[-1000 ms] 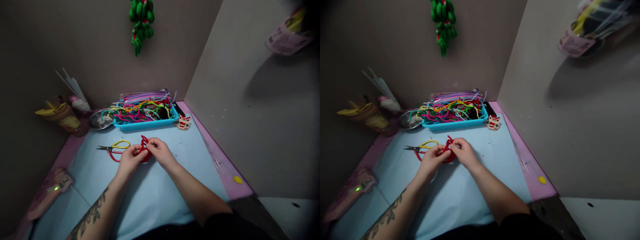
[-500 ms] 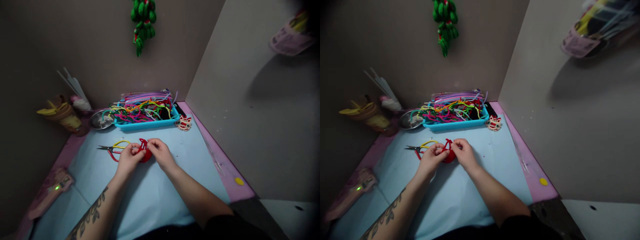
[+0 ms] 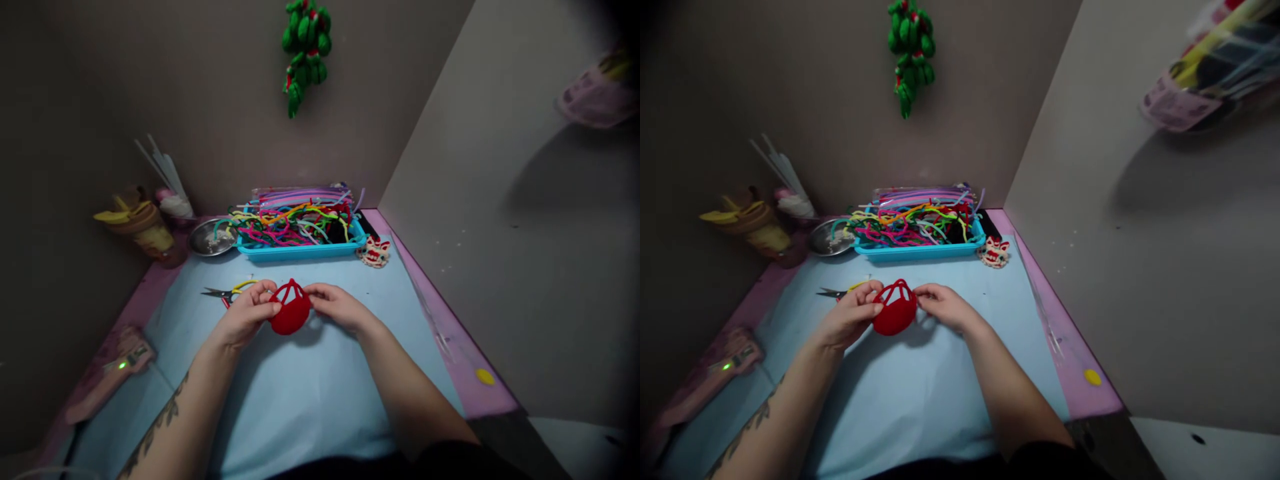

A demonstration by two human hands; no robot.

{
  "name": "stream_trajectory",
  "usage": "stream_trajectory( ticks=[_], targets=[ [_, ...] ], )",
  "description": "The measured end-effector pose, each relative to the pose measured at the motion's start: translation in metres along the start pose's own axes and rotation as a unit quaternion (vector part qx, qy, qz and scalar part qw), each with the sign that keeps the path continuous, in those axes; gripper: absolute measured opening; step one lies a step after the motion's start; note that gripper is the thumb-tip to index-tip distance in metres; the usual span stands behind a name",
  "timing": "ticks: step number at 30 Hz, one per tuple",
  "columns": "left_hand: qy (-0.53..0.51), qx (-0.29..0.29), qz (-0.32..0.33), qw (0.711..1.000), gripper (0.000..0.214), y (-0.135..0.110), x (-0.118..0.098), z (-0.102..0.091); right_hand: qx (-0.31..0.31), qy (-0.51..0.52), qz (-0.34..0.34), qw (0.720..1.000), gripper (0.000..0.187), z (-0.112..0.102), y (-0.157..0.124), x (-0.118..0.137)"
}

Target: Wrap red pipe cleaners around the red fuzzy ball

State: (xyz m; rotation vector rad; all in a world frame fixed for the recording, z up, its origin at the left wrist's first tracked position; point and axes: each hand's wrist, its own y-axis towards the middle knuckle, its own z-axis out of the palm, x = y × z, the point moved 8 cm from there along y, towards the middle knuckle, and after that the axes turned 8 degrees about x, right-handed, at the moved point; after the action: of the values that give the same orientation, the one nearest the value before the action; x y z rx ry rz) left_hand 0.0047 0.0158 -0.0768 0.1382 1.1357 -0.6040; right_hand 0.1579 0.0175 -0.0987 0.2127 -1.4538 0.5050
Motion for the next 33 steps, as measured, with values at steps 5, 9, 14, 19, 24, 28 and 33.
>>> stream_trajectory(
  ticks=[5,9,14,19,24,28,33],
  targets=[
    [-0.035,0.032,-0.002,0.999,0.041,-0.001,0.002,0.006,0.05,0.075,0.005,0.996,0.037,0.026,0.007,-0.012],
    [-0.063,0.007,-0.008,0.998,0.046,-0.002,0.003,0.003,0.054,0.055,0.016,0.997,0.018,0.031,0.011,-0.019],
    [-0.066,-0.016,-0.02,0.998,0.048,0.0,0.007,-0.004,-0.141,0.014,-0.01,0.99,0.019,-0.019,0.007,-0.014],
    [-0.02,-0.005,-0.058,0.998,0.043,0.001,0.012,0.003,-0.265,0.079,-0.118,0.954,0.023,-0.052,-0.012,0.014],
    [0.023,-0.01,-0.068,0.997,0.044,0.002,0.015,0.006,-0.231,0.137,-0.144,0.953,0.025,-0.036,-0.02,0.029],
    [0.043,-0.004,-0.059,0.997,0.044,0.003,0.018,0.005,-0.209,0.092,-0.142,0.963,0.024,-0.018,-0.021,0.032],
    [0.08,0.012,-0.057,0.995,0.044,0.004,0.018,0.009,-0.205,-0.012,-0.138,0.969,0.015,-0.011,-0.021,0.033]
  ],
)
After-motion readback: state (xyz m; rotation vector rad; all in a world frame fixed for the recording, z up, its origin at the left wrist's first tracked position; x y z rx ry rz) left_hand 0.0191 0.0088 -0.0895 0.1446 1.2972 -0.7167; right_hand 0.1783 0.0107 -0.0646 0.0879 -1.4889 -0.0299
